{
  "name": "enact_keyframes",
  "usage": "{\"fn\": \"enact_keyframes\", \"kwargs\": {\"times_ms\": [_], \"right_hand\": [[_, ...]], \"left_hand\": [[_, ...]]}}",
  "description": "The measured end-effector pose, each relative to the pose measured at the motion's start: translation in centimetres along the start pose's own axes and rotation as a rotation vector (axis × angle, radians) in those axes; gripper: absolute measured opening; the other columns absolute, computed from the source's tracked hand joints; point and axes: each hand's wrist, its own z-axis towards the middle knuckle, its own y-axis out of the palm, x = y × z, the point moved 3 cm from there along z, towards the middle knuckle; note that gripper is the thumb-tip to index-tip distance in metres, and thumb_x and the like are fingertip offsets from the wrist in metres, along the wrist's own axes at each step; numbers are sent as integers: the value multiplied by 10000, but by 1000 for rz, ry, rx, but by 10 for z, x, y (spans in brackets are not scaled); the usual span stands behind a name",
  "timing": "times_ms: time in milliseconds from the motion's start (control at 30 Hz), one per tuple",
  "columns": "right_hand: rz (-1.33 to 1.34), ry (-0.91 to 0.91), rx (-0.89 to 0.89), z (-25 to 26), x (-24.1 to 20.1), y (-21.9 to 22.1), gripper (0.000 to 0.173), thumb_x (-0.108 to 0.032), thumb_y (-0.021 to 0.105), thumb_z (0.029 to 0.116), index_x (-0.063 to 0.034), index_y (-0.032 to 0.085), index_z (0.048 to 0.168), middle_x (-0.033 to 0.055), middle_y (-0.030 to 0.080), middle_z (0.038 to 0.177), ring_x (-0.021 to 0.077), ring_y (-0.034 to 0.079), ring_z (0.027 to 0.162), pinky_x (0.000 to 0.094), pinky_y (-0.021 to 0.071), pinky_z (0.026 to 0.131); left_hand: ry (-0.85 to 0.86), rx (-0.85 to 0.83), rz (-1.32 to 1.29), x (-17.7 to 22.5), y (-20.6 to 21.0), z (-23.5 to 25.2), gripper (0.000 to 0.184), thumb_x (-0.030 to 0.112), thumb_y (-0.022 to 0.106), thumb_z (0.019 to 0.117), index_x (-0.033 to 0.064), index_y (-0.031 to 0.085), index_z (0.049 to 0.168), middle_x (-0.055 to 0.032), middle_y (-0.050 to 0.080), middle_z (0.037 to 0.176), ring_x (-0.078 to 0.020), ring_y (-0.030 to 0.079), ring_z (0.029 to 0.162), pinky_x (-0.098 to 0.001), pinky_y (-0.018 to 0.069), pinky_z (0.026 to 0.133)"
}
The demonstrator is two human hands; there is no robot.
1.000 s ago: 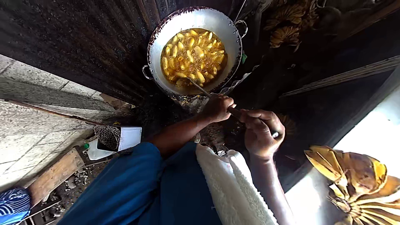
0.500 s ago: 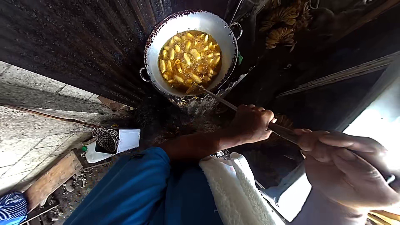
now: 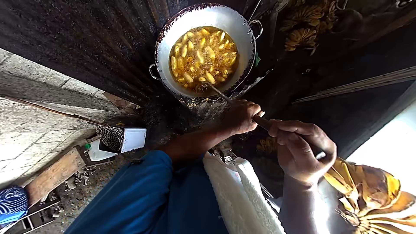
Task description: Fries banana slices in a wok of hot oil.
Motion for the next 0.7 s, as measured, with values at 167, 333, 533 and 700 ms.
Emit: {"fn": "enact_keyframes", "kwargs": {"times_ms": [167, 333, 533, 700], "right_hand": [[-78, -15, -30, -4, -40, -20, 223, -232, 573, 1007, -106, 731, 1101, 2, 724, 960, 145, 678, 784, 356, 599, 743], [-157, -45, -45, -13, -72, -22, 219, -229, 570, 999, -107, 737, 1071, 14, 717, 887, 169, 673, 743, 418, 603, 774], [-221, -41, 1, -16, -14, 23, 194, -226, 577, 1000, -159, 733, 1095, -26, 732, 1016, 142, 702, 880, 379, 610, 815], [-373, 238, -77, -47, 29, 45, 351, -340, 571, 1014, -58, 705, 1175, 89, 649, 1317, 211, 637, 1188, 392, 567, 968]], "left_hand": [[-13, 32, -51, 43, -3, 4, 280, 218, 643, 938, 90, 612, 691, -66, 628, 697, -242, 650, 768, -446, 492, 802], [21, 87, -83, 72, -14, 1, 276, 216, 657, 922, 114, 596, 674, -43, 602, 667, -225, 631, 727, -431, 482, 755], [103, 9, -115, 4, -6, -5, 296, 203, 619, 960, 61, 602, 701, -94, 621, 715, -270, 646, 789, -451, 498, 803], [161, -134, -72, -60, -3, -22, 311, 229, 601, 991, 25, 635, 758, -137, 648, 795, -306, 663, 893, -469, 508, 916]]}}
